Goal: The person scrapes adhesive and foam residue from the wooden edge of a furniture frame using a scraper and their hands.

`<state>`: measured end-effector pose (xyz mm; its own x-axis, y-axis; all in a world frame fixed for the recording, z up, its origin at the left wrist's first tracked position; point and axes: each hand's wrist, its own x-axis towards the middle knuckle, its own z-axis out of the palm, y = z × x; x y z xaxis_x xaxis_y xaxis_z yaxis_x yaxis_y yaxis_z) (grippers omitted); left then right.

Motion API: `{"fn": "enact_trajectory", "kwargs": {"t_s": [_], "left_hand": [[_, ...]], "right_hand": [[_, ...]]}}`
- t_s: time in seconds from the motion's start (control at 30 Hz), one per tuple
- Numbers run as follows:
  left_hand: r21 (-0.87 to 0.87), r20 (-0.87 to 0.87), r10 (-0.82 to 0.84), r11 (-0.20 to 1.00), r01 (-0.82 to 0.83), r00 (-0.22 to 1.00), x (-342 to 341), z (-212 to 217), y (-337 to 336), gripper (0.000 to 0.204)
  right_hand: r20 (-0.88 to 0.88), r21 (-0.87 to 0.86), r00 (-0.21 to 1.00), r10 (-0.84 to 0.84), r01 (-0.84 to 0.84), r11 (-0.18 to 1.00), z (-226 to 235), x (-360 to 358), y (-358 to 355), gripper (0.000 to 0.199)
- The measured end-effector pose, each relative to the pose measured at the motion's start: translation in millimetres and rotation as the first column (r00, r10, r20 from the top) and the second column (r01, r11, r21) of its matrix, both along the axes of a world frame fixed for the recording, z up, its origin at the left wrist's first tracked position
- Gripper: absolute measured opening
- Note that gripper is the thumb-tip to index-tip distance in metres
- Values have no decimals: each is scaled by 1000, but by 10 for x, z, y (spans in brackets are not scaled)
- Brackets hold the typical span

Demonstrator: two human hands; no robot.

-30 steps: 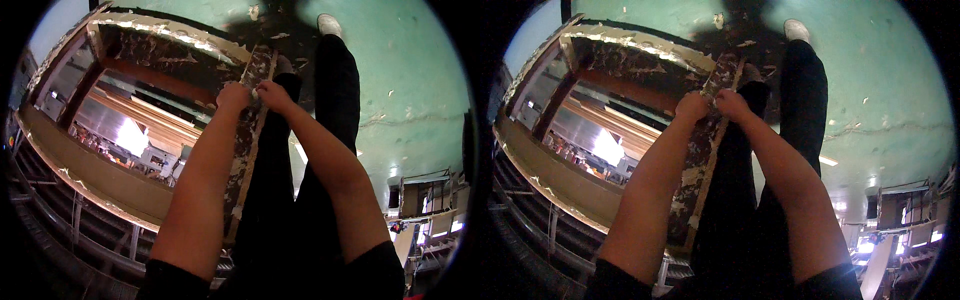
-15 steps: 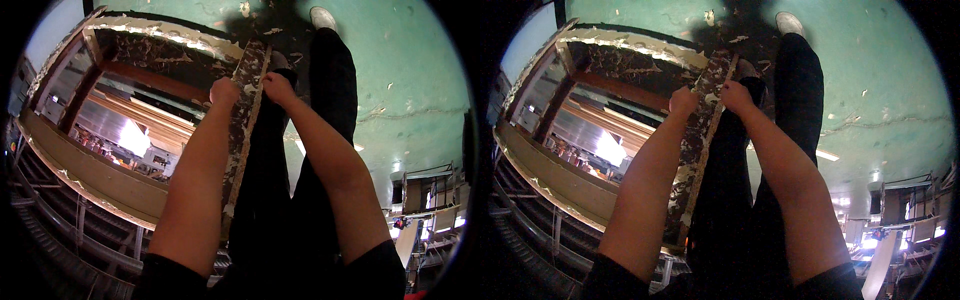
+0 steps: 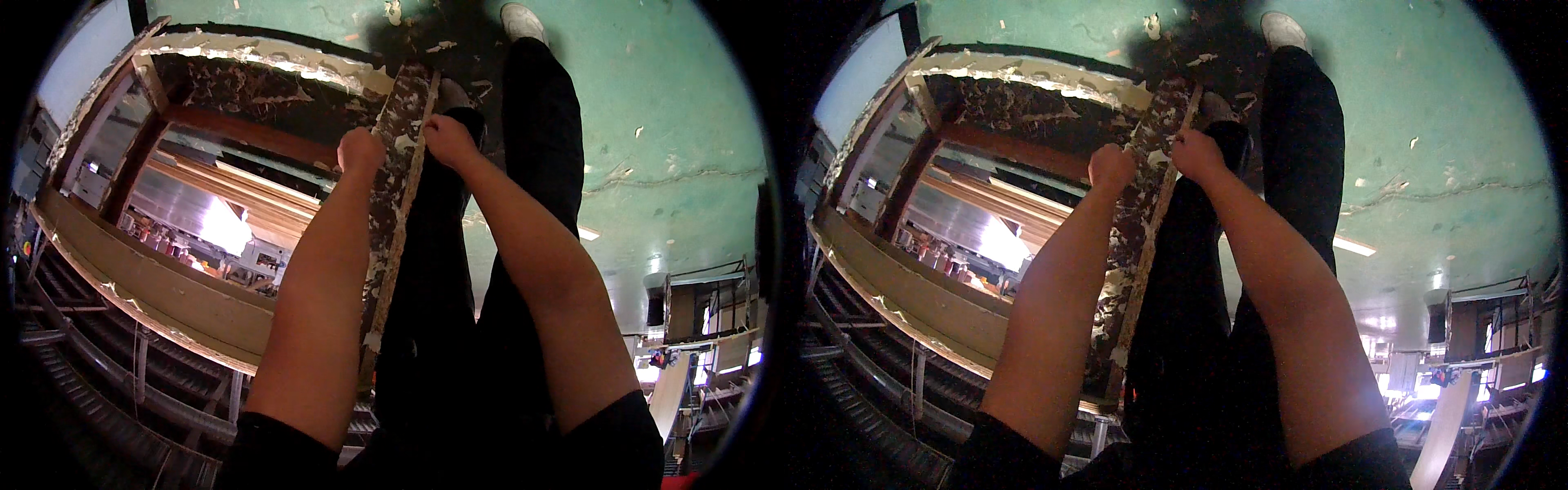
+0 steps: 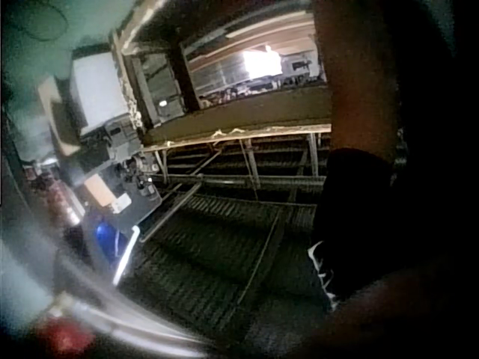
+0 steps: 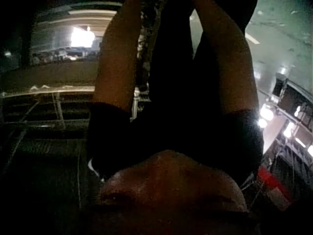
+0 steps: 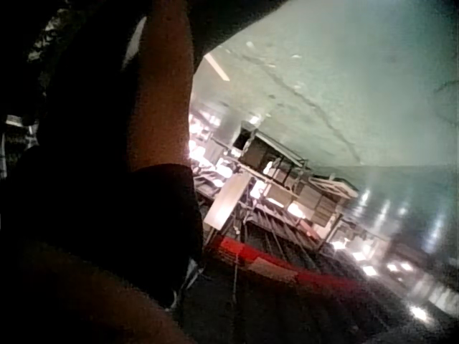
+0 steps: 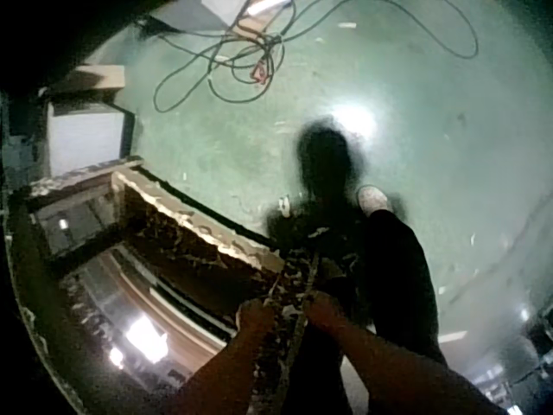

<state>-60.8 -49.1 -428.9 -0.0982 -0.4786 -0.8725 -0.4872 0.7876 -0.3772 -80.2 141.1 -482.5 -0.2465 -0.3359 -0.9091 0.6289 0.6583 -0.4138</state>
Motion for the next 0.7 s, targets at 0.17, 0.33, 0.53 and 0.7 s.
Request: {"fn": "enact_trajectory", "kwargs": {"t_s": [0.17, 0.33, 0.53, 0.7], "left_hand": [[14, -33, -20, 1000, 20, 999, 50, -10, -17, 36], [52, -58, -55, 997, 58, 997, 196, -93, -75, 35], [482, -190, 419, 828, -288, 888, 533, -175, -648, 35], [392, -67, 625, 733, -555, 778, 672, -351, -712, 27]], "right_hand": [[17, -3, 1000, 4, -4, 1000, -8, 19, -26, 28], [-22, -10, 995, 96, -97, 995, 14, 50, -91, 26], [-247, -206, 948, 199, -253, 945, -12, 97, -493, 28], [-312, -322, 819, 481, -567, 758, -247, -27, -897, 36]]}}
